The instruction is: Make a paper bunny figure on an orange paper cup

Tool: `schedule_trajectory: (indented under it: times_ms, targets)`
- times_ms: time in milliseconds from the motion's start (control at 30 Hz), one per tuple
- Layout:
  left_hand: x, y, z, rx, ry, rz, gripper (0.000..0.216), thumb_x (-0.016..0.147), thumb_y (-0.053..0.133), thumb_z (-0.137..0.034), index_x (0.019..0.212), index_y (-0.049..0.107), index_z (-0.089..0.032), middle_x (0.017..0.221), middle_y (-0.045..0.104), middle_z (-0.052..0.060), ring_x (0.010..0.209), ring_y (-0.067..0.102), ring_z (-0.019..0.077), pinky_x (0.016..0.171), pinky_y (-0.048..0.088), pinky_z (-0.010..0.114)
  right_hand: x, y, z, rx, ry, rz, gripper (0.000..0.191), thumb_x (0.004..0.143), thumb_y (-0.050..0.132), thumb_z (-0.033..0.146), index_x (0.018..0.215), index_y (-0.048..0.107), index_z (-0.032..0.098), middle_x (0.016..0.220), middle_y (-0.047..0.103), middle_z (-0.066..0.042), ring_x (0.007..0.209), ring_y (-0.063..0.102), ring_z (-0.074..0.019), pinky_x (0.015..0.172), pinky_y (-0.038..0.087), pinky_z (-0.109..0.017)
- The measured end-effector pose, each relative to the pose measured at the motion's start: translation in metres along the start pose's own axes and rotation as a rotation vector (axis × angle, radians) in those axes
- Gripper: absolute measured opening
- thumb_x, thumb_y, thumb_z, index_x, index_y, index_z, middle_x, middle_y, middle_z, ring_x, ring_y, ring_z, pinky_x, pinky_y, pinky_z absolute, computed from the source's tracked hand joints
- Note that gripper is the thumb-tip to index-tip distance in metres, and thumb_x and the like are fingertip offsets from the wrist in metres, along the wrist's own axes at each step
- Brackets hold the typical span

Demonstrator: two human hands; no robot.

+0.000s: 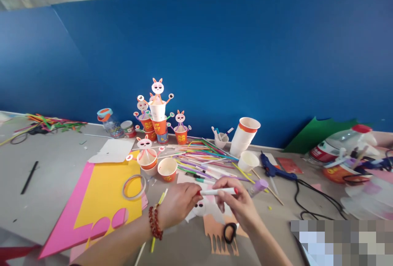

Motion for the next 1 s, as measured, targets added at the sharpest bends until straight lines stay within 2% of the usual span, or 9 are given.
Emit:
schedule_trajectory:
  times_ms: [167,433,500,533,633,733,800,900,1000]
  targets:
    - [-0.008,0.001,-0.018,-0.267,-0.014,0.161,0.047,0.101,0.022,-0.051,0.093,0.053,-0.018,0.082,0.065,0.008,0.071,0.059,0.0208,0.062,0.039,0.029,-0.010,0.022,-0.004,-0.036,-0.010,-0.065,0.045,0.091,0.058,0.052,0.062,0.049,0.019,0.048,0.038,0.007,0.043,0.031,-0.0068,0.044,0.025,-0.021]
    - [-0.027,0.011,-0.043,-1.464,-0.333,0.595,0.056,0.085,0.045,-0.073,0.065,0.032,-0.022,0.049,0.026,-0.009,0.041,0.023,0.0076,0.044,0.026,0.022,-0.032,0.032,0.001,0.061,0.049,-0.033,0.046,0.087,0.062,0.054,0.060,0.052,0.018,0.042,0.036,0.008,0.037,0.027,-0.0055,0.038,0.021,-0.020]
    - [-0.041,0.012,-0.044,-1.564,-0.389,0.662,0.054,0.086,0.046,-0.070,0.065,0.030,-0.022,0.049,0.020,-0.011,0.041,0.015,0.0067,0.045,0.021,0.022,-0.037,0.013,0.015,0.114,0.011,-0.134,0.044,0.082,0.069,0.052,0.058,0.056,0.018,0.042,0.040,0.006,0.037,0.031,-0.0059,0.037,0.023,-0.019]
    - [-0.048,0.013,-0.040,-1.577,-0.442,0.646,0.053,0.087,0.043,-0.068,0.065,0.028,-0.023,0.049,0.017,-0.011,0.041,0.012,0.0067,0.045,0.016,0.022,-0.042,-0.006,0.027,0.165,-0.074,-0.337,0.044,0.076,0.074,0.053,0.057,0.056,0.018,0.044,0.042,0.006,0.037,0.030,-0.0056,0.036,0.022,-0.018]
    - [-0.061,0.016,-0.013,-1.268,-0.551,0.491,0.047,0.094,0.026,-0.063,0.069,0.030,-0.023,0.050,0.022,-0.009,0.040,0.019,0.0091,0.044,0.023,0.023,-0.058,-0.049,0.051,0.192,-0.209,-0.676,0.035,0.078,0.075,0.044,0.060,0.058,0.020,0.048,0.046,0.005,0.039,0.033,-0.0060,0.039,0.030,-0.018]
    - [-0.046,0.010,0.016,-0.377,-0.376,0.196,0.032,0.096,0.039,-0.046,0.080,0.049,-0.020,0.069,0.053,0.001,0.062,0.049,0.0156,0.060,0.038,0.027,-0.053,-0.043,0.049,-0.060,-0.079,-0.393,0.034,0.081,0.071,0.047,0.063,0.064,0.019,0.049,0.048,0.002,0.042,0.038,-0.0096,0.038,0.028,-0.021]
    - [-0.031,0.012,0.023,0.001,-0.274,0.150,0.023,0.097,0.037,-0.032,0.093,0.056,-0.019,0.081,0.062,0.006,0.074,0.057,0.0202,0.068,0.044,0.031,-0.049,-0.031,0.035,-0.086,-0.022,-0.304,0.039,0.085,0.064,0.053,0.065,0.063,0.019,0.047,0.045,0.002,0.043,0.037,-0.0108,0.041,0.029,-0.023]
    - [-0.024,0.007,0.029,0.195,-0.205,0.034,0.029,0.095,0.041,-0.024,0.122,0.052,-0.019,0.109,0.065,0.011,0.094,0.061,0.0222,0.079,0.048,0.033,-0.047,-0.024,0.015,-0.068,0.023,-0.330,0.044,0.086,0.060,0.059,0.066,0.061,0.019,0.046,0.042,0.003,0.044,0.035,-0.0112,0.044,0.029,-0.024]
    - [-0.045,-0.007,0.037,0.095,-0.156,-0.067,0.014,0.096,0.047,-0.026,0.104,0.057,-0.021,0.105,0.064,0.007,0.093,0.062,0.0202,0.080,0.049,0.032,-0.055,-0.033,0.000,-0.104,0.120,-0.341,0.046,0.082,0.063,0.062,0.067,0.062,0.019,0.046,0.042,0.003,0.044,0.032,-0.0101,0.042,0.024,-0.023]
Point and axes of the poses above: each hand's wrist, its own x-axis towards the middle knuckle, its own y-axis out of the palm, z = x × y, the point moved 4 cm from there along x, towards the middle knuckle
